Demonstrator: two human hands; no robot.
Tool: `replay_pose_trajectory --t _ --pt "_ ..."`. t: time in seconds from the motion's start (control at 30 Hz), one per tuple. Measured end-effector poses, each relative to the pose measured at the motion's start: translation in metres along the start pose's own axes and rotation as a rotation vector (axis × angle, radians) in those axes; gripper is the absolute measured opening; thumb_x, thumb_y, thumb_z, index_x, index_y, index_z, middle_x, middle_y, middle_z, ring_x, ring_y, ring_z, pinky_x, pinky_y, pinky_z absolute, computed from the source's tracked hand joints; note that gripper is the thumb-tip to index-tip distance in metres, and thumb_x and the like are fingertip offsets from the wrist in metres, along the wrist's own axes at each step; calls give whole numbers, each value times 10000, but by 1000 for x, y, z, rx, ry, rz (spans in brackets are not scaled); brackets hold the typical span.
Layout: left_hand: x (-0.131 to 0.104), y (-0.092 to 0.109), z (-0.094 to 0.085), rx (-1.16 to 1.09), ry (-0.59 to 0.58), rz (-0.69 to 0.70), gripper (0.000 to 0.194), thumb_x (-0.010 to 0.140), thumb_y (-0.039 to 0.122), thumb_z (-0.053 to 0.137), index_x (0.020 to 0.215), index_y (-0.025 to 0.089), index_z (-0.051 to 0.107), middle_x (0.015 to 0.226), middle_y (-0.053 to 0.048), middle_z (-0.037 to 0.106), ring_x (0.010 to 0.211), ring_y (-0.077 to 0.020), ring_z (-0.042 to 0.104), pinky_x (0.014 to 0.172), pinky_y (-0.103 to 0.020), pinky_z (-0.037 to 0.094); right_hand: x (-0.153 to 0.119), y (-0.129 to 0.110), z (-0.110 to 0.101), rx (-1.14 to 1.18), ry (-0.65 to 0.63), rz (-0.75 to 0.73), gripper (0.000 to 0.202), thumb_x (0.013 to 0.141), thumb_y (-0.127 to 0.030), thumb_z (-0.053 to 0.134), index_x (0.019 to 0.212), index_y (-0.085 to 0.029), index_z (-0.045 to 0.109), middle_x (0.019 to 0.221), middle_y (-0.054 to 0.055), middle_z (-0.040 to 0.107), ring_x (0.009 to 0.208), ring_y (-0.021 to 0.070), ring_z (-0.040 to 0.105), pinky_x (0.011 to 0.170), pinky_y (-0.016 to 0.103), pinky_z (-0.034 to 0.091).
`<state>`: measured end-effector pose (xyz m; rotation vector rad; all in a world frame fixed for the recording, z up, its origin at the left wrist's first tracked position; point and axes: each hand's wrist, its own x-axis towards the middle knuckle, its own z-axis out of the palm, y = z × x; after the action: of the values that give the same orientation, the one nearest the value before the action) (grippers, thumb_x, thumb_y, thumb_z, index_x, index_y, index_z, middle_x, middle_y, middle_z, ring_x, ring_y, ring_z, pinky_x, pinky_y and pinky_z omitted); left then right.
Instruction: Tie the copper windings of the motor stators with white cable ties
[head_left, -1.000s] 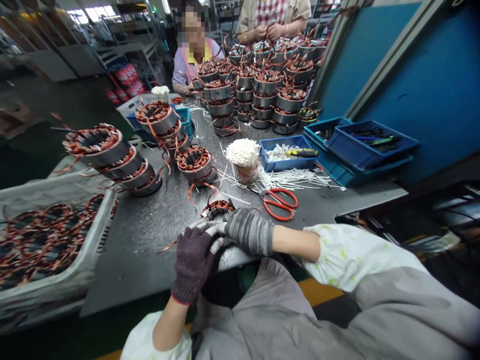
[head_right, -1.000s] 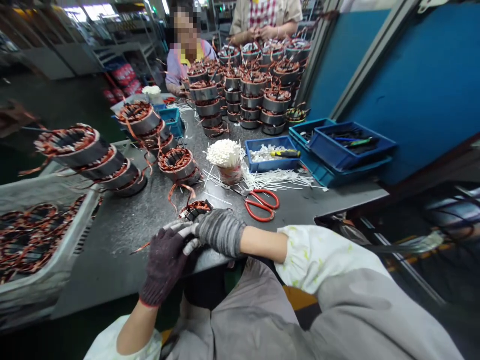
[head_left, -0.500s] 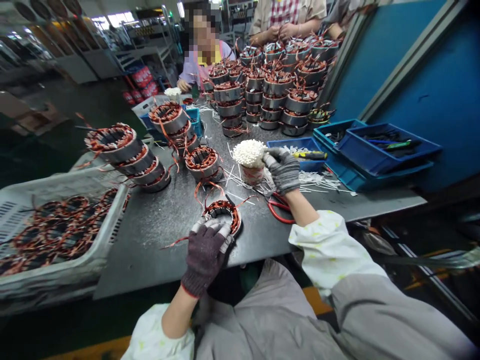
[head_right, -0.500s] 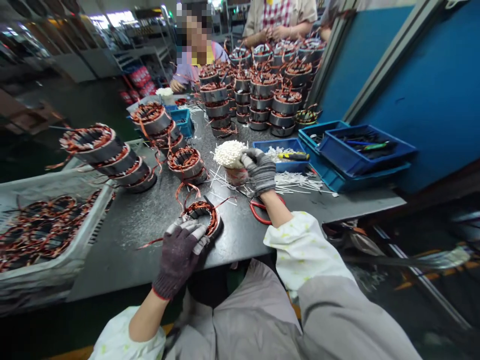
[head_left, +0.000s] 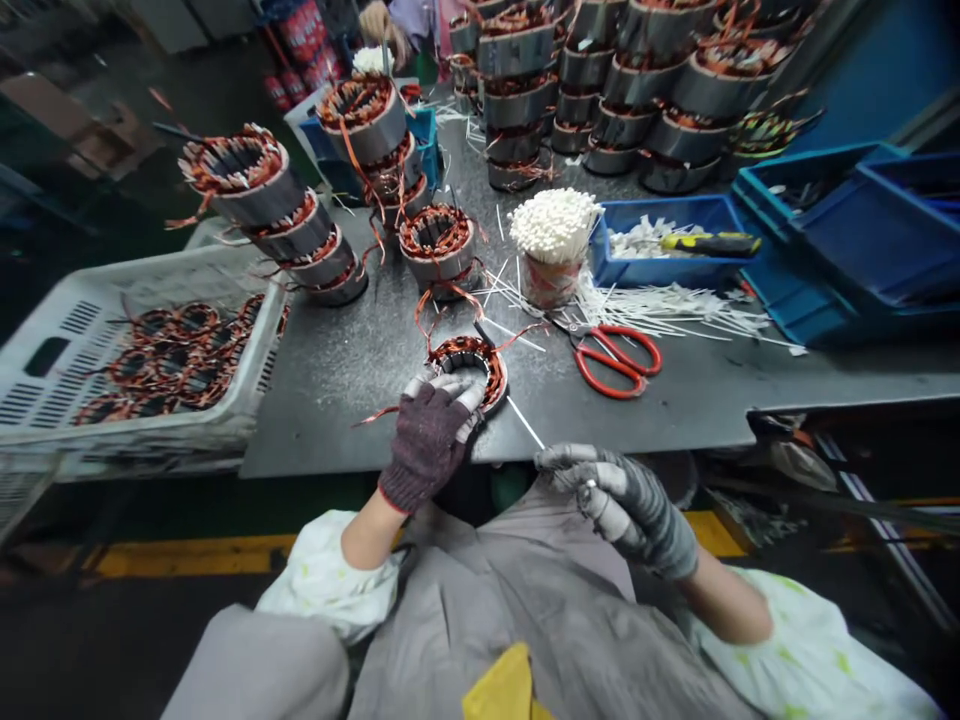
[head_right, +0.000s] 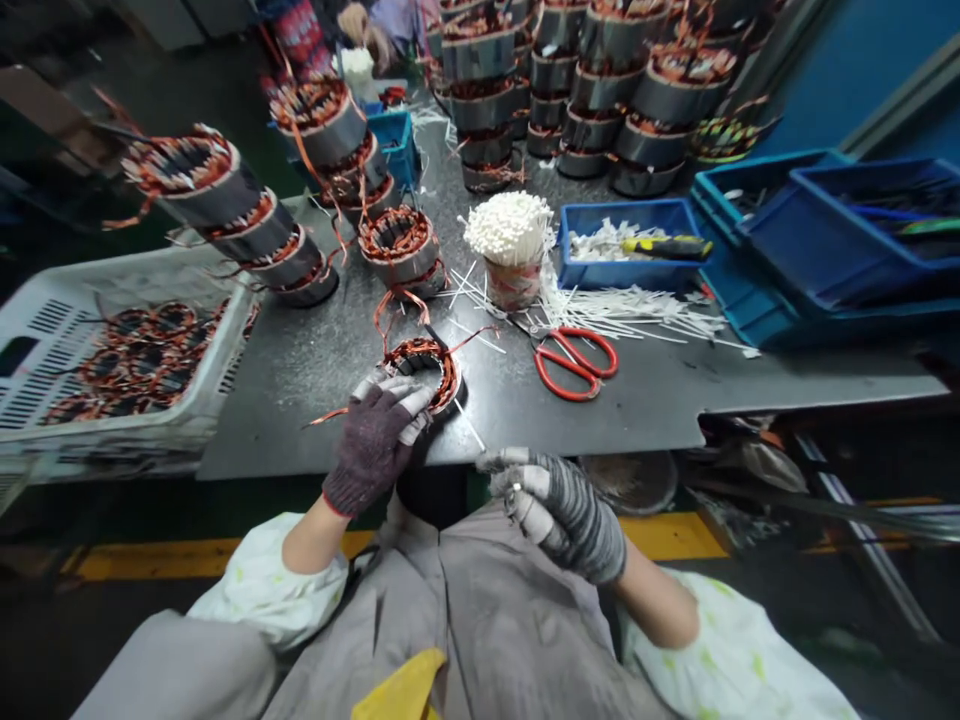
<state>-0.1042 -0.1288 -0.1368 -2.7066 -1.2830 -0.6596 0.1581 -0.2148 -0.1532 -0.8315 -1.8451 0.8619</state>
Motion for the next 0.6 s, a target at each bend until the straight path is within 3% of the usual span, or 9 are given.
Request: replay_pose_trajectory --t 0.13,0.23,0.33,0.4,0.47,0.53,0.6 --pt "1 7 3 14 31 -32 303 995 290 481 1214 190 663 1138 -107 726 1155 -275 626 1096 -495 393 2 2 11 -32 1 19 210 985 -161 465 1078 -221 643 1145 98 726 992 170 723 862 283 588" --pt "2 13 6 3 85 -69 297 997 283 497 1231 173 643 1154 -99 733 1154 -260 634 1125 -467 379 23 15 23 -29 20 -24 222 992 -180 455 1054 -223 664 1137 94 731 986 164 723 868 280 589" --pt "5 20 10 -19 184 -203 368 998 290 499 1325 139 581 1269 -126 695 1237 -268 597 1139 -452 373 48 29 34 55 76 -3 229 997 -273 479 1001 -224 703 1153 96 732 1033 186 711 922 330 581" --pt "8 24 12 -57 257 -323 423 981 328 540 1354 131 558 1301 -138 679 1265 -283 577 1113 -450 399 62 34 39 166 148 119 235 977 -357 530 956 -222 722 1076 86 753 986 197 719 897 349 589" --pt "11 27 13 -133 294 -379 363 970 344 569 1288 174 611 1233 -99 716 1212 -263 611 1088 -437 421 71 35 43 313 224 326 230 926 -431 611 936 -222 708 871 50 760 794 187 726 746 333 609" --pt "15 28 11 -187 292 -345 232 977 332 564 1148 225 680 1119 -43 756 1125 -225 654 1080 -423 424 75 32 43 433 292 511 262 849 -476 700 921 -226 670 676 -7 707 595 163 672 582 297 575" --pt "17 27 10 -192 291 -274 176 980 316 558 1044 244 706 1046 -19 769 1088 -206 666 1085 -426 414 77 29 42 465 339 578 303 789 -496 748 874 -227 639 589 -39 657 508 143 614 509 273 531"
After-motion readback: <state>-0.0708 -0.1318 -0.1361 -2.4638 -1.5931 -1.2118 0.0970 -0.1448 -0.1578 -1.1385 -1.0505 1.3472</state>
